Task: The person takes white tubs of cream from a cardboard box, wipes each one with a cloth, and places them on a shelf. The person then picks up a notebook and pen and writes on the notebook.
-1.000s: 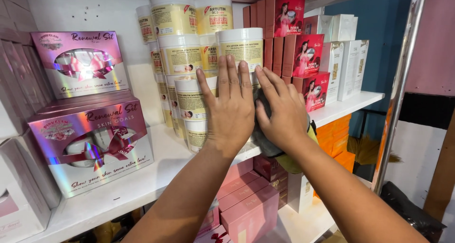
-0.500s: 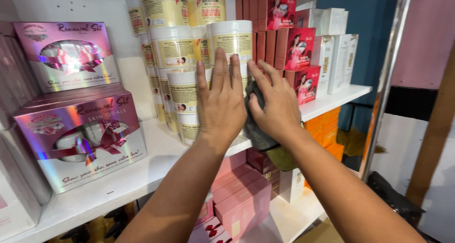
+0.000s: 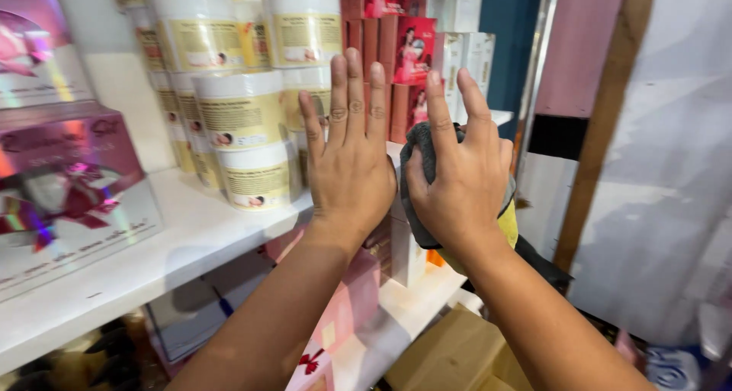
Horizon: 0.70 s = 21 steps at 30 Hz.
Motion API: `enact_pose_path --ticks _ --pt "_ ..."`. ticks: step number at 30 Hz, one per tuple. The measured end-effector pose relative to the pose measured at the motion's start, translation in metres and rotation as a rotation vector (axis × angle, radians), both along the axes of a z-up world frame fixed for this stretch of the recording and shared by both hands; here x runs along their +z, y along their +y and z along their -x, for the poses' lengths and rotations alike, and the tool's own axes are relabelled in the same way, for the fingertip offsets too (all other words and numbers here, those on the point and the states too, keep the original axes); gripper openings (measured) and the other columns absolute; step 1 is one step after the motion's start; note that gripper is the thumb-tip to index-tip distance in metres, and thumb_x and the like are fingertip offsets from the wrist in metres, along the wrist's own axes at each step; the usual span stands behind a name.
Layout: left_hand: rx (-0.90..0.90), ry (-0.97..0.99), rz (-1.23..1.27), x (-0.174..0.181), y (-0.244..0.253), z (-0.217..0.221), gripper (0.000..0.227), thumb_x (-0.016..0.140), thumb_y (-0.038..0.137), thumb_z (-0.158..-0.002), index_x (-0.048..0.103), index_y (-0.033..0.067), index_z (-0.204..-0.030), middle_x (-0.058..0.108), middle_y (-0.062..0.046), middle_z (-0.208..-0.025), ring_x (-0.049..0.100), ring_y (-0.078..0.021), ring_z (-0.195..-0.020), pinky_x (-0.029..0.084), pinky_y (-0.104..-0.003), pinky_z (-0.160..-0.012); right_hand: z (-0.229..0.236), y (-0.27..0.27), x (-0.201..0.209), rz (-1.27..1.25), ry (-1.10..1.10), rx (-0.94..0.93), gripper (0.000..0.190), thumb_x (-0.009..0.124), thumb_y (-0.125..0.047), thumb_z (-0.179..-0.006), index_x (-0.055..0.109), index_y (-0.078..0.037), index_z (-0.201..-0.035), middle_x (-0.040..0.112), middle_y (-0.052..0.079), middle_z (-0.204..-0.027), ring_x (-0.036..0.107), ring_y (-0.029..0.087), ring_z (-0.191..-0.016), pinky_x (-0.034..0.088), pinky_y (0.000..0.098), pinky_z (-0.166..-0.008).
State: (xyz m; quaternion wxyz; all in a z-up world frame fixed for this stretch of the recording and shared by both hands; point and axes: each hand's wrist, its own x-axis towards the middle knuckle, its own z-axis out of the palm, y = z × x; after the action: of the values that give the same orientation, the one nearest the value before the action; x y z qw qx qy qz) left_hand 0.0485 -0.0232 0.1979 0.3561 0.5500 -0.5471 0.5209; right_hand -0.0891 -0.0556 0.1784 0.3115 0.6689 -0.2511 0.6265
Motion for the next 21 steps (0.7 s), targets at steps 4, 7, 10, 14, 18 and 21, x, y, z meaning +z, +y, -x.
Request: enact_pose_path --ticks 4,7,10,14,18,21 --pt "-0.208 0.009 -0.069 -0.017 -0.011 0.029 0.078 0.057 0.020 -0.099 0.022 0.0019 -0.166 0.013 -0.019 -0.173 0.007 -0.0307 -0.162 -0.002 -0.059 -0.128 0.030 0.003 -0.015 -0.075 -0.029 -0.097 0.087 0.079 -0.015 -0.085 0.039 -0.016 -0.163 0.038 0.019 -0.163 0.058 0.031 -0.123 0.041 0.0440 -0.092" --pt "-0.293 -0.006 -0.098 -0.029 -0.020 0.049 0.076 0.056 0.021 -0.102 0.020 0.0021 -0.167 0.013 -0.018 -0.174 0.006 -0.0295 -0.162 -0.003 -0.060 -0.128 0.051 0.006 -0.025 -0.123 -0.053 -0.151 0.087 0.078 -0.014 -0.087 0.038 -0.015 -0.164 0.036 0.021 -0.164 0.058 0.029 -0.117 0.042 0.0440 -0.096" --pt "-0.412 0.006 -0.131 -0.038 -0.028 0.068 0.076 0.056 0.022 -0.105 0.019 0.0020 -0.167 0.011 -0.017 -0.175 0.006 -0.0289 -0.163 -0.003 -0.061 -0.129 0.070 0.009 -0.036 -0.146 -0.066 -0.250 0.085 0.078 -0.015 -0.088 0.037 -0.014 -0.163 0.035 0.020 -0.163 0.058 0.031 -0.125 0.042 0.0427 -0.097" --pt "-0.525 0.057 -0.195 -0.052 -0.034 0.090 0.079 0.059 0.021 -0.104 0.016 0.0028 -0.168 0.009 -0.016 -0.176 0.005 -0.0278 -0.164 -0.004 -0.062 -0.130 0.088 0.023 -0.045 -0.206 -0.072 -0.374 0.084 0.076 -0.014 -0.089 0.039 -0.013 -0.164 0.036 0.020 -0.164 0.059 0.029 -0.115 0.041 0.0434 -0.092" --pt "-0.685 0.115 -0.248 -0.065 -0.034 0.110 0.086 0.063 0.017 -0.096 0.015 0.0016 -0.167 0.008 -0.018 -0.174 0.004 -0.0298 -0.163 -0.004 -0.063 -0.129 0.108 0.031 -0.062 -0.190 -0.061 -0.509 0.079 0.074 -0.013 -0.094 0.039 -0.013 -0.165 0.037 0.019 -0.165 0.058 0.029 -0.117 0.041 0.0436 -0.097" --pt "-0.940 0.199 -0.315 -0.086 -0.038 0.125 0.094 0.067 0.012 -0.086 0.015 0.0008 -0.163 0.007 -0.020 -0.172 0.004 -0.0367 -0.161 0.000 -0.063 -0.128 0.120 0.038 -0.077 -0.198 -0.056 -0.575 0.069 0.071 -0.012 -0.098 0.040 -0.012 -0.160 0.037 0.018 -0.160 0.055 0.030 -0.121 0.042 0.0426 -0.101"
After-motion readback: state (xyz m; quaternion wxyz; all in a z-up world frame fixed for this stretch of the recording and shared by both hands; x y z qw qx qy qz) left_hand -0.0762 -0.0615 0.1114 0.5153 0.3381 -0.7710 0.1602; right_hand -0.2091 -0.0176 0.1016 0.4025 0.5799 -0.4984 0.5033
